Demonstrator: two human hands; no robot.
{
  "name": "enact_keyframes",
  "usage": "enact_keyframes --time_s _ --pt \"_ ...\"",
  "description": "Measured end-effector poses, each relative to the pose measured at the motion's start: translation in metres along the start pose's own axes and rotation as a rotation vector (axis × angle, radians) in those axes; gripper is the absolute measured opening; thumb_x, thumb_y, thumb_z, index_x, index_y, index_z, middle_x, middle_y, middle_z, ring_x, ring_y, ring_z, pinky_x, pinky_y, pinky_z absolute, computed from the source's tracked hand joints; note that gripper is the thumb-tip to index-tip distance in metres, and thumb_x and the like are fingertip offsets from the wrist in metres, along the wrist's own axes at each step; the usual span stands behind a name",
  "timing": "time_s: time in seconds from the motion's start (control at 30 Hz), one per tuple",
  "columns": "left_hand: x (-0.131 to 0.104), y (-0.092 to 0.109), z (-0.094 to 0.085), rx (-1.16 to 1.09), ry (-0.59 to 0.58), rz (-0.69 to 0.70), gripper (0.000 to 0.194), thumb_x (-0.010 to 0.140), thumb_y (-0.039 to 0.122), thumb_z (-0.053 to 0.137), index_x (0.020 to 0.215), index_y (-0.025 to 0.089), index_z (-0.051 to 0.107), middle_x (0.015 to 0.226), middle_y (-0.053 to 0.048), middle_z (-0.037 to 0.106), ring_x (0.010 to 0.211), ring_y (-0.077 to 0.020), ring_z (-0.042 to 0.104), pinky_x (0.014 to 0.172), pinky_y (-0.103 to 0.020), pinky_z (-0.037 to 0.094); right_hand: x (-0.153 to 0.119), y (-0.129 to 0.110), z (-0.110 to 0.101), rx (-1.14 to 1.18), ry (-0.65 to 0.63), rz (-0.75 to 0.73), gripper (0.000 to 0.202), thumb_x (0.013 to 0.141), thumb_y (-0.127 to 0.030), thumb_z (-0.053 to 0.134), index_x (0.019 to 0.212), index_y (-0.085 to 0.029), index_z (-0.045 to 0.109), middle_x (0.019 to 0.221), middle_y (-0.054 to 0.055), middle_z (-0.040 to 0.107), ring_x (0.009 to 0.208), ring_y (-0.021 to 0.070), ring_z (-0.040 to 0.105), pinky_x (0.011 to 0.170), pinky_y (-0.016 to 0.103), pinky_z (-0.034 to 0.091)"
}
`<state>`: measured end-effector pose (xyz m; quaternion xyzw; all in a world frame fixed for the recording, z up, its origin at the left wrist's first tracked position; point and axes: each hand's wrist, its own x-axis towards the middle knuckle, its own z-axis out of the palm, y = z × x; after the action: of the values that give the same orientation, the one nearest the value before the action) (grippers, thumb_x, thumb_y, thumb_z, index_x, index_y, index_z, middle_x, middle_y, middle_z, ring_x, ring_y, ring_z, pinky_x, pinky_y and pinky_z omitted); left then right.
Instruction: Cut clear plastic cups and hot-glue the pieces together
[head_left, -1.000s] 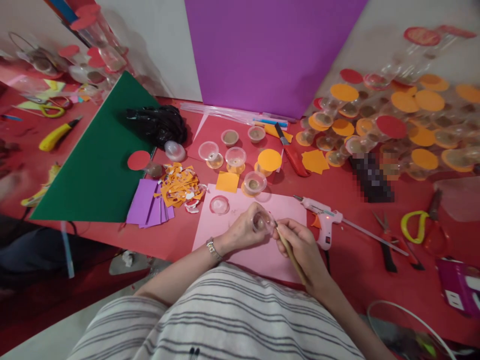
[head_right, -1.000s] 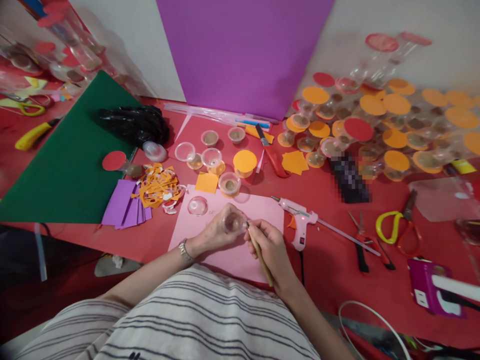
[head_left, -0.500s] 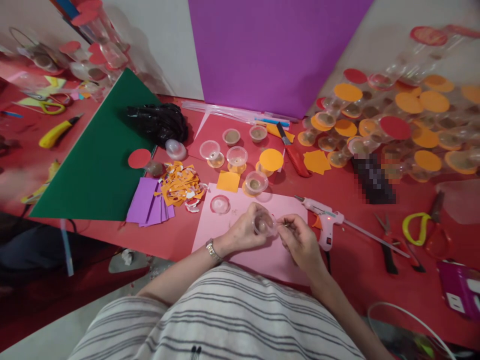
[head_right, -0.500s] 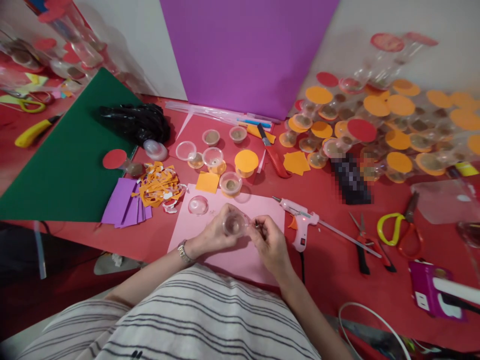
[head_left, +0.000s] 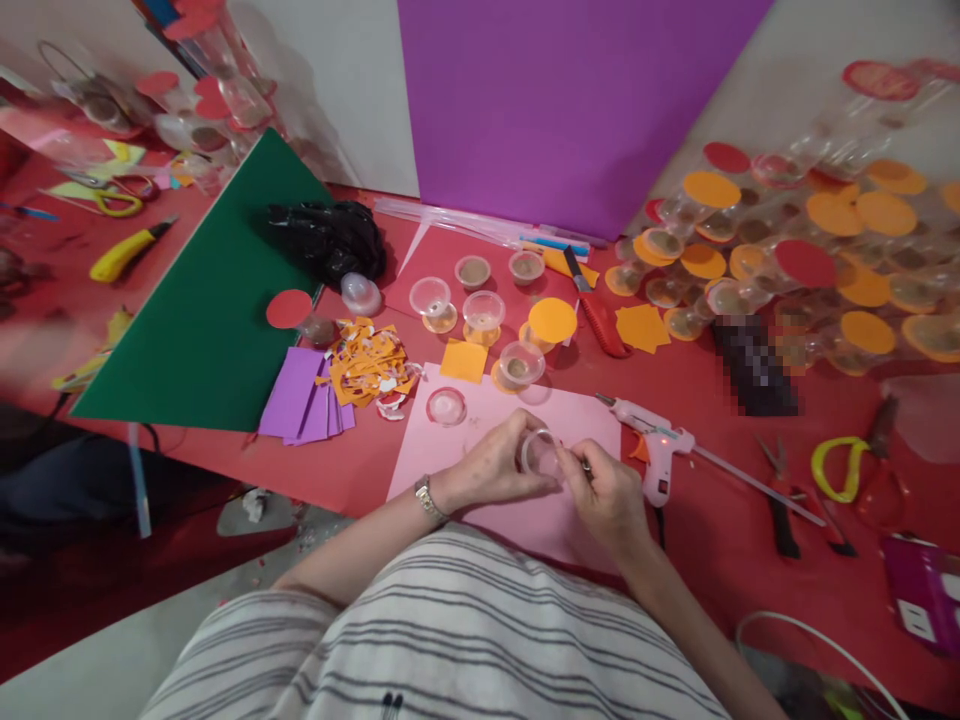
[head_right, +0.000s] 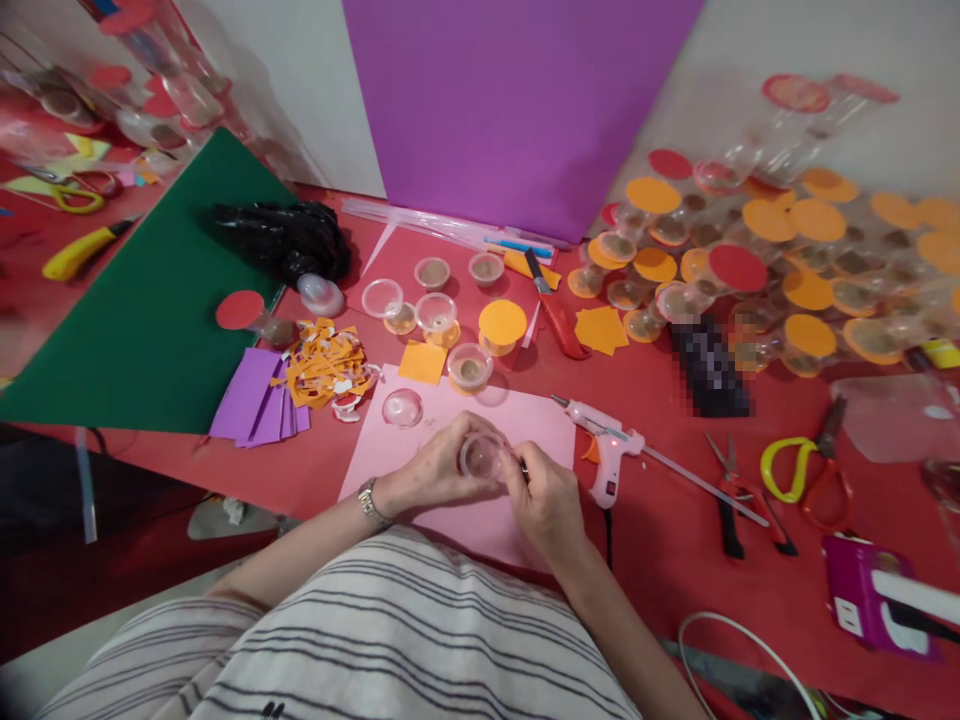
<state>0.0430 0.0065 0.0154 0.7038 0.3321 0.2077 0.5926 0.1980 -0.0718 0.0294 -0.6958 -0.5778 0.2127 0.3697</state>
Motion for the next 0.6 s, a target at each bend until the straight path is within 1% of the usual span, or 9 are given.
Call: enact_keyframes --time_s 0.13,0.27,0.3,0.33,0.4,0.47,0.5,0.6 --pt "0.000 0.001 -0.004 -0.060 -0.077 -0.028 0.049 0.067 0.043 0.082 0.099 0.018 0.054 0.093 -0.002 0.065 0.073 -0.0135 0.059 0.067 -0.027 0.047 0.001 0.000 -0.003 0.041 -0.034 0.019 0.031 0.091 -0.039 0.047 0.064 -0.024 0.047 0.050 -0.004 0.049 0.043 0.0111 0.043 0.047 0.023 0.033" --pt "0.001 0.000 -0.009 -0.188 -0.166 -0.035 0.055 0.066 0.052 0.081 0.099 0.017 0.054 0.093 -0.003 0.065 0.072 -0.0126 0.057 0.067 -0.026 0.046 -0.001 0.002 -0.007 0.123 -0.125 0.046 0.032 0.093 -0.038 0.045 0.064 -0.024 0.045 0.047 -0.007 0.043 0.040 0.0098 0.039 0.043 0.022 0.034" --pt "0.002 -0.001 -0.010 -0.222 -0.190 -0.033 0.056 0.066 0.054 0.081 0.098 0.017 0.054 0.093 -0.003 0.065 0.073 -0.0127 0.057 0.067 -0.027 0.046 -0.002 0.003 -0.007 0.173 -0.161 0.074 0.033 0.093 -0.038 0.045 0.064 -0.024 0.043 0.046 -0.007 0.041 0.039 0.0093 0.037 0.042 0.022 0.033" --pt "0.002 -0.001 -0.011 -0.255 -0.212 -0.030 0.057 0.065 0.055 0.081 0.099 0.017 0.054 0.094 -0.004 0.065 0.073 -0.0129 0.057 0.068 -0.027 0.046 -0.002 0.004 -0.007 0.248 -0.203 0.126 0.034 0.094 -0.039 0.044 0.063 -0.024 0.042 0.045 -0.008 0.038 0.037 0.0088 0.035 0.040 0.021 0.033" --pt "0.002 -0.001 -0.011 -0.312 -0.237 -0.020 0.058 0.066 0.056 0.081 0.099 0.017 0.054 0.096 -0.005 0.065 0.077 -0.0140 0.058 0.071 -0.029 0.047 -0.004 0.006 -0.006 0.441 -0.293 0.291 0.036 0.093 -0.043 0.046 0.063 -0.025 0.039 0.044 -0.009 0.035 0.034 0.0078 0.031 0.035 0.021 0.029" --pt "0.003 -0.001 -0.011 -0.343 -0.237 -0.016 0.058 0.066 0.055 0.081 0.100 0.017 0.054 0.098 -0.006 0.065 0.080 -0.0152 0.060 0.074 -0.030 0.047 -0.003 0.009 -0.005 0.616 -0.357 0.469 0.037 0.090 -0.047 0.051 0.063 -0.024 0.040 0.044 -0.010 0.035 0.033 0.0070 0.029 0.031 0.020 0.023" --pt "0.003 -0.001 -0.011 -0.349 -0.228 -0.018 0.057 0.066 0.055 0.081 0.100 0.017 0.054 0.099 -0.007 0.065 0.081 -0.0156 0.060 0.075 -0.031 0.047 -0.003 0.009 -0.005 0.664 -0.370 0.530 0.037 0.089 -0.048 0.054 0.063 -0.024 0.041 0.045 -0.010 0.035 0.033 0.0067 0.029 0.030 0.019 0.022" --pt "0.002 0.000 -0.009 -0.341 -0.170 -0.038 0.059 0.066 0.055 0.082 0.102 0.017 0.054 0.101 -0.007 0.065 0.083 -0.0166 0.061 0.075 -0.031 0.048 0.001 0.010 -0.006 0.711 -0.364 0.611 0.036 0.086 -0.051 0.057 0.067 -0.022 0.048 0.047 -0.010 0.038 0.034 0.0067 0.032 0.029 0.018 0.021"
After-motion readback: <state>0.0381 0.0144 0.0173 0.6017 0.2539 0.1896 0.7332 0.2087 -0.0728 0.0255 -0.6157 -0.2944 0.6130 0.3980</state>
